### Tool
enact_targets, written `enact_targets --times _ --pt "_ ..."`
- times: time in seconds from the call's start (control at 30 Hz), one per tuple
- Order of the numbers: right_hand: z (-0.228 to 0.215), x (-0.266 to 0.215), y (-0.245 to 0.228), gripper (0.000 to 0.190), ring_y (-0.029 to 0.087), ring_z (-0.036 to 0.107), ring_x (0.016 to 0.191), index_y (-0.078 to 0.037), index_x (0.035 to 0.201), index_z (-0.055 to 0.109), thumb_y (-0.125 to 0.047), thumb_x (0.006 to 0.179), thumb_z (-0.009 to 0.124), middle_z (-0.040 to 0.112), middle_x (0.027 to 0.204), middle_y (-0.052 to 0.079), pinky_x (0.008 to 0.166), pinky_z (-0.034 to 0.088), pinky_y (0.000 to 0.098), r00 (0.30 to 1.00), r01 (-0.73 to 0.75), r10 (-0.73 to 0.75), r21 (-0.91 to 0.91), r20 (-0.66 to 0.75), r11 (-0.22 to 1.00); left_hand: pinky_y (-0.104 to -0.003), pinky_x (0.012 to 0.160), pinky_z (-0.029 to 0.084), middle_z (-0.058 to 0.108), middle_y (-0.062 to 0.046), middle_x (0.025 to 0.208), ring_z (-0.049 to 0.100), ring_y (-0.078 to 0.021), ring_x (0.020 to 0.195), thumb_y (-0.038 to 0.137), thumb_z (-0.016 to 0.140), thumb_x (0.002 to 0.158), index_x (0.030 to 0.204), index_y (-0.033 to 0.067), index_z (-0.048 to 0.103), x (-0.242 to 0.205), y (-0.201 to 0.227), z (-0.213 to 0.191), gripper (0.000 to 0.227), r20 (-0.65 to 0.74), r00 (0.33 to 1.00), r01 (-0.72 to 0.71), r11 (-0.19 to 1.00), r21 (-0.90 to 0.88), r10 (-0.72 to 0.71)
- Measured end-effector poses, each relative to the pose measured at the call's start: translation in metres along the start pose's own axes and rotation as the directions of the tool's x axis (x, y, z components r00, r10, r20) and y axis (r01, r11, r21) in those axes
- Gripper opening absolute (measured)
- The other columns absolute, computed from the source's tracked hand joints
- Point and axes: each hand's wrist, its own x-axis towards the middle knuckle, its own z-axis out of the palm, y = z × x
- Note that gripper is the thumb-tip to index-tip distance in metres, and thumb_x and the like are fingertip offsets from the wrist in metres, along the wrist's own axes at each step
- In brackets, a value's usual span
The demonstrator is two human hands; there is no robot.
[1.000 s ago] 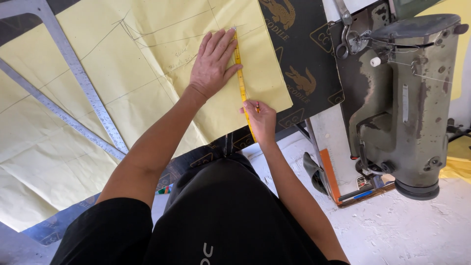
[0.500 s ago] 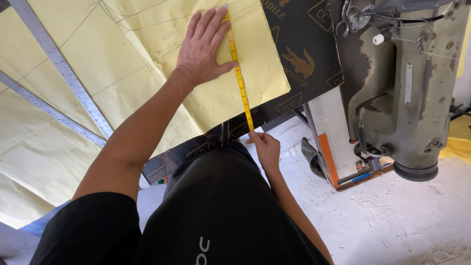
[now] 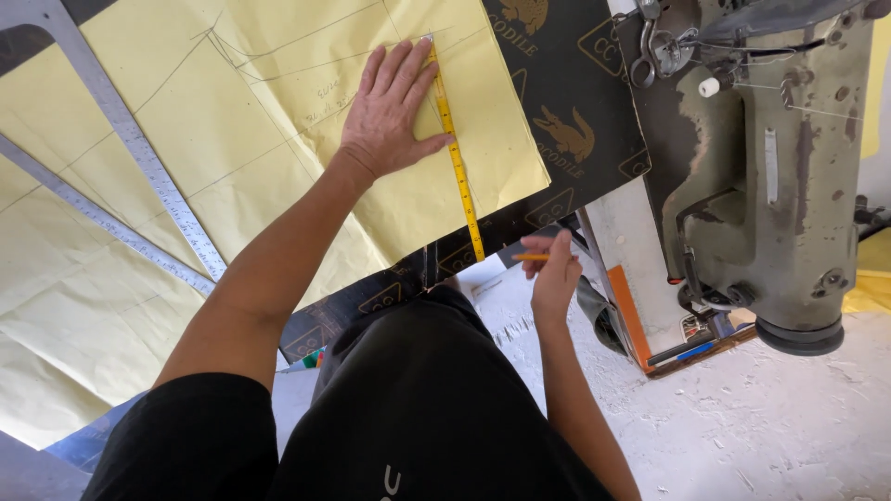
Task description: The person uses a metal ruler and a pencil to draw straight lines and curves on a large sheet of yellow paper. They also use a yellow measuring tape to measure distances and mark points on the paper. The person repeatedly repositions the ruler and tape to create a pattern layout.
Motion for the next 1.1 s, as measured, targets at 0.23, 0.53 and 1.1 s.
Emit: enact_targets --times 0.23,0.53,1.1 --pt "0.055 0.048 -0.035 0.023 0.015 0.067 0.067 -0.004 0.093 0.071 -0.022 0.101 0.058 0.07 0.077 0.008 0.063 0.061 0.0258 0.947 0.183 -0.256 0.33 0.194 0.926 -0.058 0.125 0.01 0.024 -0.021 0.168 0.025 -0.0416 0.153 0.079 0.043 0.105 0.159 -0.0074 0.047 -0.001 0.0 0.0 0.101 0.018 1.0 -0.015 1.0 -0.018 0.015" --pt "0.095 0.058 -0.059 0.01 0.016 0.068 0.084 -0.004 0.09 0.076 -0.012 0.086 0.072 0.075 0.085 0.006 0.075 0.057 0.0258 0.929 0.226 -0.29 0.265 0.231 0.937 -0.059 0.122 0.013 0.038 -0.027 0.16 0.029 -0.0441 0.148 0.079 0.05 0.105 0.154 -0.0092 0.05 -0.003 -0.002 0.003 0.101 -0.047 0.998 -0.047 0.998 -0.045 0.045" --pt "0.079 0.063 -0.034 0.007 0.018 0.073 0.091 -0.004 0.092 0.076 -0.005 0.091 0.069 0.077 0.092 0.008 0.084 0.062 0.0291 0.86 0.405 -0.458 0.244 0.227 0.881 -0.058 0.114 0.025 0.048 -0.022 0.15 0.042 -0.0428 0.135 0.077 0.059 0.099 0.153 -0.001 0.047 -0.002 0.0 0.001 0.096 -0.018 1.0 -0.001 0.999 0.033 0.001"
